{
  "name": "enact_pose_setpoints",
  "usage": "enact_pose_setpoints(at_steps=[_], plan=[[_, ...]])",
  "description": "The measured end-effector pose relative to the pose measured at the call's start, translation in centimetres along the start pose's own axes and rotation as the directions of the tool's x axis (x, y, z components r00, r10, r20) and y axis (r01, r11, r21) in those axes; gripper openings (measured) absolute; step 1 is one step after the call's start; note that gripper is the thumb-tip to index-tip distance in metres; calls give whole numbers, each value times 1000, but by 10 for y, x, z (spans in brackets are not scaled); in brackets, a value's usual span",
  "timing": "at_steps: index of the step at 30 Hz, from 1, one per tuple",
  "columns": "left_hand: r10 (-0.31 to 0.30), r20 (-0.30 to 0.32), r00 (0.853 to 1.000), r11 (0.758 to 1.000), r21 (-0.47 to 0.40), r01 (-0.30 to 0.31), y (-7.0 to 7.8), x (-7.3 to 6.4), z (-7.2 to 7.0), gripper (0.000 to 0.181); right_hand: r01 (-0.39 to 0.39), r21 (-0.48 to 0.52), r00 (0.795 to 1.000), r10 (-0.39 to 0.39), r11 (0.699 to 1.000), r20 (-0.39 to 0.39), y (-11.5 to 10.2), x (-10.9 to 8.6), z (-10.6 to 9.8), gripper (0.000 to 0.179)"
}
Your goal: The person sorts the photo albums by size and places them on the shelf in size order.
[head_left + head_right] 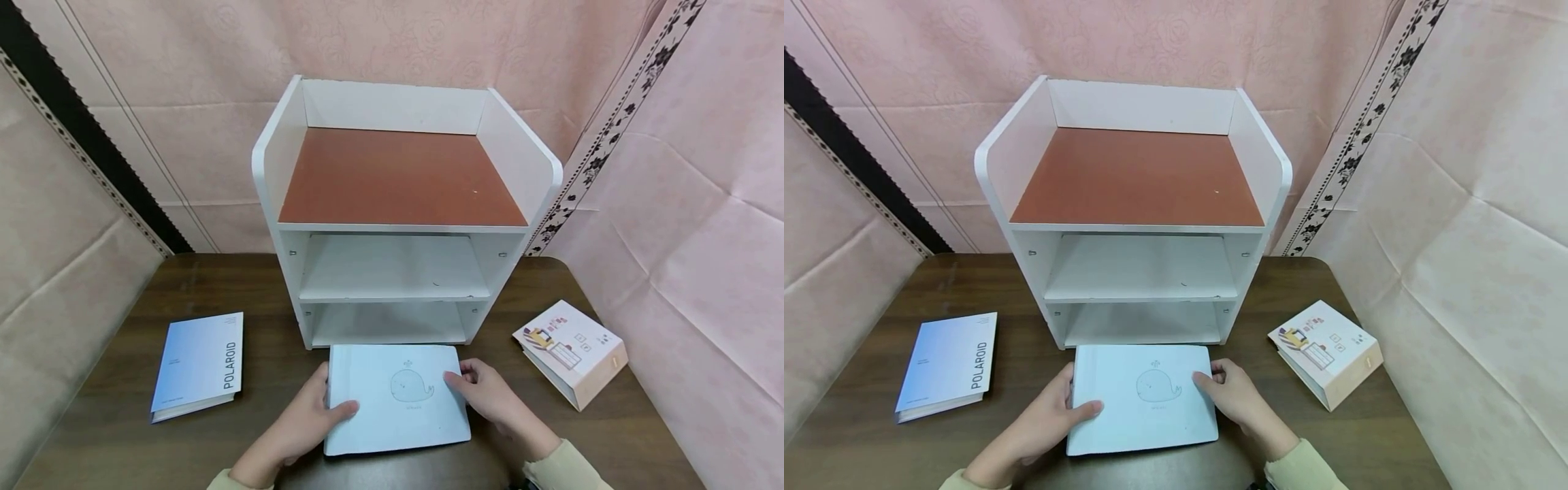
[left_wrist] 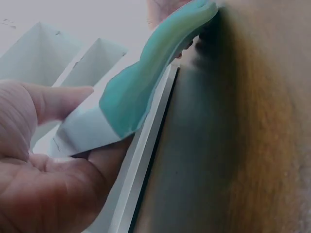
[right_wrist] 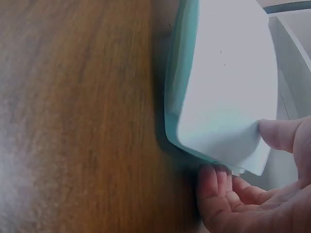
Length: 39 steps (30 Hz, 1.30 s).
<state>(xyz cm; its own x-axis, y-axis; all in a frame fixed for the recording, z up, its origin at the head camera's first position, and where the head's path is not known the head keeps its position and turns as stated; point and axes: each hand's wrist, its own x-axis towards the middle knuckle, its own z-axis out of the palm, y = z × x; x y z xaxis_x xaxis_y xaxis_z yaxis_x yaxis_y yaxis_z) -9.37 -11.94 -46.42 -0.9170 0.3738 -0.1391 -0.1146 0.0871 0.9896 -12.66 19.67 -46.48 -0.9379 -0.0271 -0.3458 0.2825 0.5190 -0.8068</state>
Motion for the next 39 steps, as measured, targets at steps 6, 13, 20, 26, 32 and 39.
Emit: enact_pose_setpoints(at_steps=[6,13,20,26,32,39], plan=[[37,70,997,996,-86,-31,6,-2,-1,69,-1,64,1000,-1,998,28,3,-2,-1,61],[68,78,995,988,-145,-56,10,-3,-1,68,16,121,998,-23,993,63,4,-6,-3,69],[76,-13,997,987,-142,-78,9,-2,1,65,81,195,987,-106,977,121,7,-9,-4,68],[77,-60,995,985,-150,-85,12,-2,3,60,104,330,954,-188,938,234,14,-11,-7,54],[68,-91,994,988,-135,-80,14,-3,4,58,136,359,942,-233,923,242,18,-12,-5,49],[70,-118,991,990,-114,-84,15,-3,7,59,181,369,965,-236,912,110,14,-16,-2,45]])
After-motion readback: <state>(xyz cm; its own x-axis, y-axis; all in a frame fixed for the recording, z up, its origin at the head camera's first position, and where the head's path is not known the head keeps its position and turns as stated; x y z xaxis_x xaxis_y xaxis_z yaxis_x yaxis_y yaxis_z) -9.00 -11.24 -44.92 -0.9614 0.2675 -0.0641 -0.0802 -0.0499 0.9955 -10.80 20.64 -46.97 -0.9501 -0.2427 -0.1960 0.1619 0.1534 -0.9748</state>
